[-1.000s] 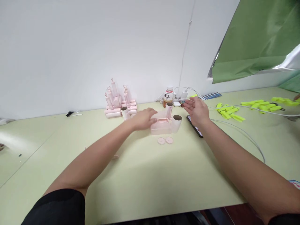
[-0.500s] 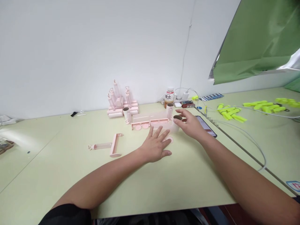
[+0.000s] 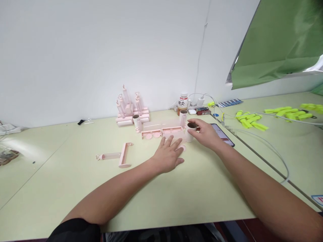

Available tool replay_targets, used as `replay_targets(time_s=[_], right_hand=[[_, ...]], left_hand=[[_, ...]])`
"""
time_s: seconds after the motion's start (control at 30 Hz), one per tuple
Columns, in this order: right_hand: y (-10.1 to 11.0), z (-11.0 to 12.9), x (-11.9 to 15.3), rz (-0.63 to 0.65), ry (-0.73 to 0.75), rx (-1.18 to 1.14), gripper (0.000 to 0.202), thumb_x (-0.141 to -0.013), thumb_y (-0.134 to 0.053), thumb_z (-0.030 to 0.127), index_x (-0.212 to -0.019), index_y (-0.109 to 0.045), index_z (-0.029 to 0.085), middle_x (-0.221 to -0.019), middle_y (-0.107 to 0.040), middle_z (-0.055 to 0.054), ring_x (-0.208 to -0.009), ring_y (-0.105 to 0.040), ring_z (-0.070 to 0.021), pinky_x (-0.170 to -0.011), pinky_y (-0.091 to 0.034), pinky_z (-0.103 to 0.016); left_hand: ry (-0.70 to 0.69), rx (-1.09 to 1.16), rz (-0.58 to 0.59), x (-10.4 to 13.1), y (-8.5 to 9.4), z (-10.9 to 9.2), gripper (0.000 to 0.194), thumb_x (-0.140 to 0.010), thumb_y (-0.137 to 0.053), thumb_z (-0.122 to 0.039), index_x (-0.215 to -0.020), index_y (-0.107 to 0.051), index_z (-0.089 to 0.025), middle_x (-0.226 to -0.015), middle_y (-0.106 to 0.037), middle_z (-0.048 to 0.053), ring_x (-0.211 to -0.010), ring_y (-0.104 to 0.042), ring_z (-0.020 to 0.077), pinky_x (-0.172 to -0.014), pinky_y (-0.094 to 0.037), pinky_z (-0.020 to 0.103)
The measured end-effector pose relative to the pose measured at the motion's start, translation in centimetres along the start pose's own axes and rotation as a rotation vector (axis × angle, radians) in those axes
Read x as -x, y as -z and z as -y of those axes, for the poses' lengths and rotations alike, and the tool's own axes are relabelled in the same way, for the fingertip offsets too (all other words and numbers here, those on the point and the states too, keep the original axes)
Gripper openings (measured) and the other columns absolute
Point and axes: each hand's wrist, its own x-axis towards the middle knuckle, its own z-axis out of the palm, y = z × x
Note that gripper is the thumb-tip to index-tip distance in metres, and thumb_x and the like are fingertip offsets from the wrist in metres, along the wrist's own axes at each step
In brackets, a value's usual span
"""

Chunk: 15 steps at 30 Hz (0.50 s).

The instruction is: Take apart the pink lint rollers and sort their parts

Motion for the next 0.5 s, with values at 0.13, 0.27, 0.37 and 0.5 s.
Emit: replay_targets(time_s=[0.13, 0.27, 0.37, 0.5], right_hand=[[0.1, -0.1, -0.1, -0.034, 0.046, 0.061, 0.036, -0.079, -0.060, 0.026, -0.115, -0.063, 0.022, -0.115, -0.067, -0.009, -0.101, -0.064, -0.0266, -0.088, -0.050, -0.044], [0.1, -0.1, -0.1, -0.039, 0.046, 0.062, 0.035, -0.079, -0.060, 0.028, -0.114, -0.063, 0.021, -0.113, -0.067, -0.010, -0.099, -0.064, -0.0272, -0.084, -0.051, -0.043], [0.0, -0.1, -0.2, -0.025, 0.042, 0.064, 0.035, -0.080, -0.059, 0.030, -0.114, -0.062, 0.022, -0.114, -0.067, -0.009, -0.098, -0.064, -0.0269, -0.082, -0.051, -0.042], [0.4, 0.9, -0.1, -0.098, 0.125, 0.153, 0.032, -0.080, -0.058, 0.032, -0.111, -0.062, 0.022, -0.116, -0.066, -0.011, -0.108, -0.059, -0.0301, -0.091, -0.046, -0.045]], left_hand=[[-0.008, -0.034, -0.048, 0.1, 0.0, 0.3, 0.044, -0.095, -0.042, -0.036, -0.138, -0.046, -0.026, -0.158, -0.029, 0.008, -0.144, -0.025, 0.0352, -0.114, -0.023, 0.061], [0.044, -0.049, -0.097, -0.2, -0.2, 1.3, 0.052, -0.093, -0.045, -0.036, -0.143, -0.040, -0.022, -0.156, -0.031, 0.013, -0.142, -0.027, 0.0358, -0.113, -0.024, 0.058], [0.077, -0.039, -0.114, -0.4, -0.5, 2.0, 0.052, -0.093, -0.045, -0.037, -0.144, -0.039, -0.023, -0.154, -0.034, 0.012, -0.141, -0.028, 0.0351, -0.113, -0.025, 0.057], [0.079, -0.002, -0.139, 0.0, -0.3, 2.0, 0.053, -0.093, -0.045, -0.039, -0.143, -0.040, -0.023, -0.154, -0.034, 0.012, -0.141, -0.027, 0.0349, -0.113, -0.024, 0.056]])
